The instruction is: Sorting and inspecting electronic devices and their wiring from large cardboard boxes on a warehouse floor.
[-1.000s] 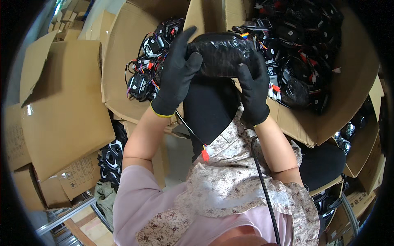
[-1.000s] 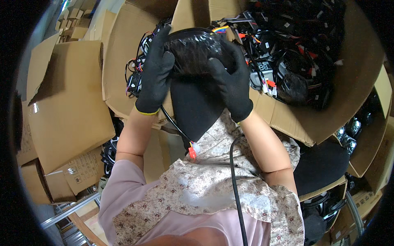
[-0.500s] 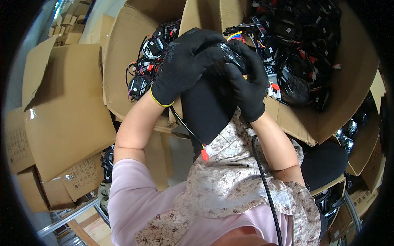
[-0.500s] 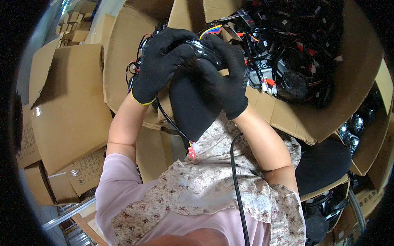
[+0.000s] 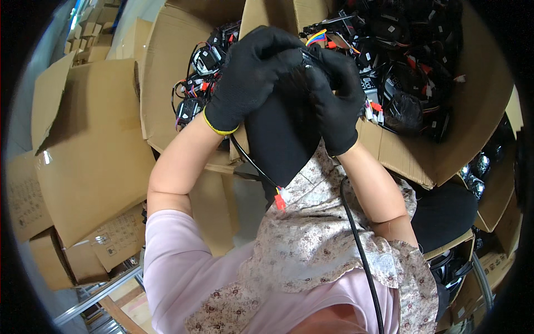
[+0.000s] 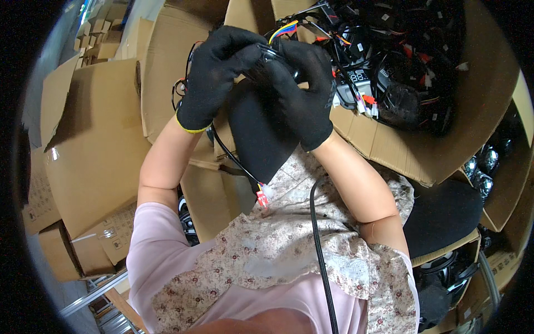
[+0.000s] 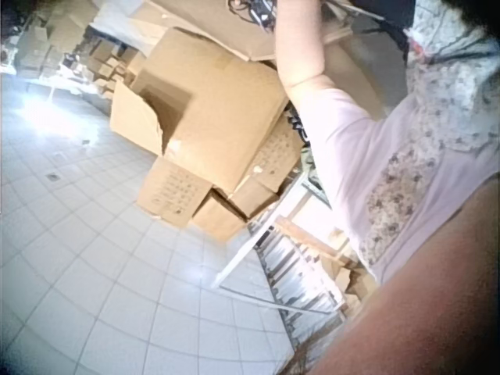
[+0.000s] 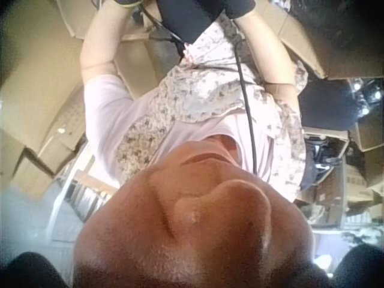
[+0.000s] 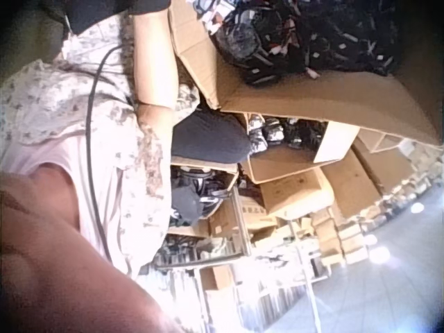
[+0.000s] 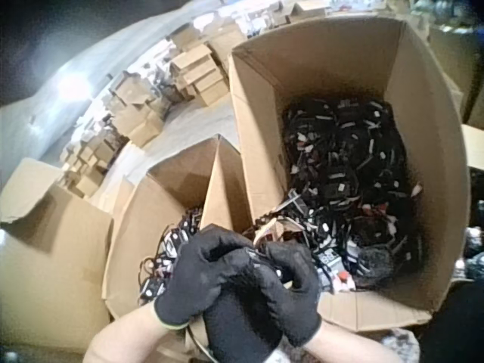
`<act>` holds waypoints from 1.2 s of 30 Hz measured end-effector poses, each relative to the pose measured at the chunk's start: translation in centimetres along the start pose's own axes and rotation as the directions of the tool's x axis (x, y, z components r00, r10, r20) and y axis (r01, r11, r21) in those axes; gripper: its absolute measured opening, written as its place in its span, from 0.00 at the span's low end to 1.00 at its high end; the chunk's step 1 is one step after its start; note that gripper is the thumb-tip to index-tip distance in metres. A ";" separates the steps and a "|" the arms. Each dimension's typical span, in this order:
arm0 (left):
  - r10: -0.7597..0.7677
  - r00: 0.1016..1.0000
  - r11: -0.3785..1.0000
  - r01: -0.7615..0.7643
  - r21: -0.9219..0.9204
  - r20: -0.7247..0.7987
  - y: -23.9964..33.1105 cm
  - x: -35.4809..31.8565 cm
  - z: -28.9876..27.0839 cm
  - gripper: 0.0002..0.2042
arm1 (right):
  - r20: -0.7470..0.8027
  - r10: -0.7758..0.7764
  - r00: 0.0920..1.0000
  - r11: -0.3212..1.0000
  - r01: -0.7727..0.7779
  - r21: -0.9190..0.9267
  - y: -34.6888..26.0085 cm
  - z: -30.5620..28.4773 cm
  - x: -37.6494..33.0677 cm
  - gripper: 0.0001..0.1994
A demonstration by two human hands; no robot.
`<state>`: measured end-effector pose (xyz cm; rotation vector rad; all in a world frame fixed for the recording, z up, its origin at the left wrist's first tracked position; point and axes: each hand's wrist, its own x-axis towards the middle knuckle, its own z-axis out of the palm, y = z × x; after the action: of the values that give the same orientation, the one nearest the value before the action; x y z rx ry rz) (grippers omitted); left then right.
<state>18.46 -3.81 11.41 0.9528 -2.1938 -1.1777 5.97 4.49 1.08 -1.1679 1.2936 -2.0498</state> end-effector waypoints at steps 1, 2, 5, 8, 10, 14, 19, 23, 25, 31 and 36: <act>0.005 1.000 1.000 -0.005 0.003 0.004 -0.8 -0.2 0.1 0.10 | -0.005 -0.063 0.998 0.996 0.063 -0.065 0.3 0.0 -0.1 0.19; 0.047 0.999 0.999 -0.047 0.021 -0.006 -1.8 -0.6 0.4 0.12 | -0.001 -0.125 0.992 0.984 0.124 -0.128 0.5 -0.1 -0.3 0.18; 0.134 0.986 0.990 -0.129 0.051 -0.099 -2.9 -1.1 1.3 0.17 | 0.005 -0.141 0.990 0.985 0.141 -0.101 1.3 -0.2 -0.9 0.17; 0.135 0.984 0.990 -0.128 0.061 -0.118 -2.8 -1.4 -0.3 0.25 | 0.126 -0.097 0.987 0.995 0.094 0.030 0.4 -0.6 -0.7 0.16; -0.073 0.994 0.997 0.073 -0.002 0.076 -2.7 -1.5 -2.3 0.27 | 0.212 0.169 0.963 0.946 -0.219 0.238 -0.8 -1.6 0.3 0.15; -0.061 0.992 0.994 0.050 -0.099 -0.112 -3.6 -1.2 -4.8 0.20 | 0.241 -0.210 0.948 0.902 0.283 -0.326 3.7 -5.9 6.0 0.26; -0.120 0.979 0.802 -0.001 -0.597 -0.162 -3.8 -2.4 -5.6 0.22 | 0.413 -0.223 0.883 0.487 0.467 -0.738 9.0 -6.3 12.2 0.42; -0.124 0.990 0.676 0.031 -0.737 -0.072 -5.7 -5.0 -7.4 0.28 | 0.580 -0.263 0.771 0.251 0.636 -0.730 13.3 -4.5 16.8 0.40; -0.238 0.957 0.500 -0.027 -0.865 -0.167 -5.3 -6.6 -7.8 0.31 | 0.637 -0.326 0.699 0.346 0.715 -0.608 12.2 -3.0 17.3 0.35; -0.075 0.967 0.576 -0.157 -0.802 -0.243 -4.9 -9.5 -9.0 0.28 | 0.610 -0.127 0.782 0.717 0.497 -0.488 9.8 -3.1 15.3 0.18; 0.096 0.963 0.386 -0.269 -0.882 -0.251 3.0 -9.6 -9.2 0.16 | 0.375 -0.303 0.876 0.863 0.419 -0.282 3.0 -2.1 10.3 0.16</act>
<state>29.84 -0.14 18.04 0.2568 -1.0890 -1.7849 -1.55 -3.36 2.35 -1.9579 1.3942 -1.7934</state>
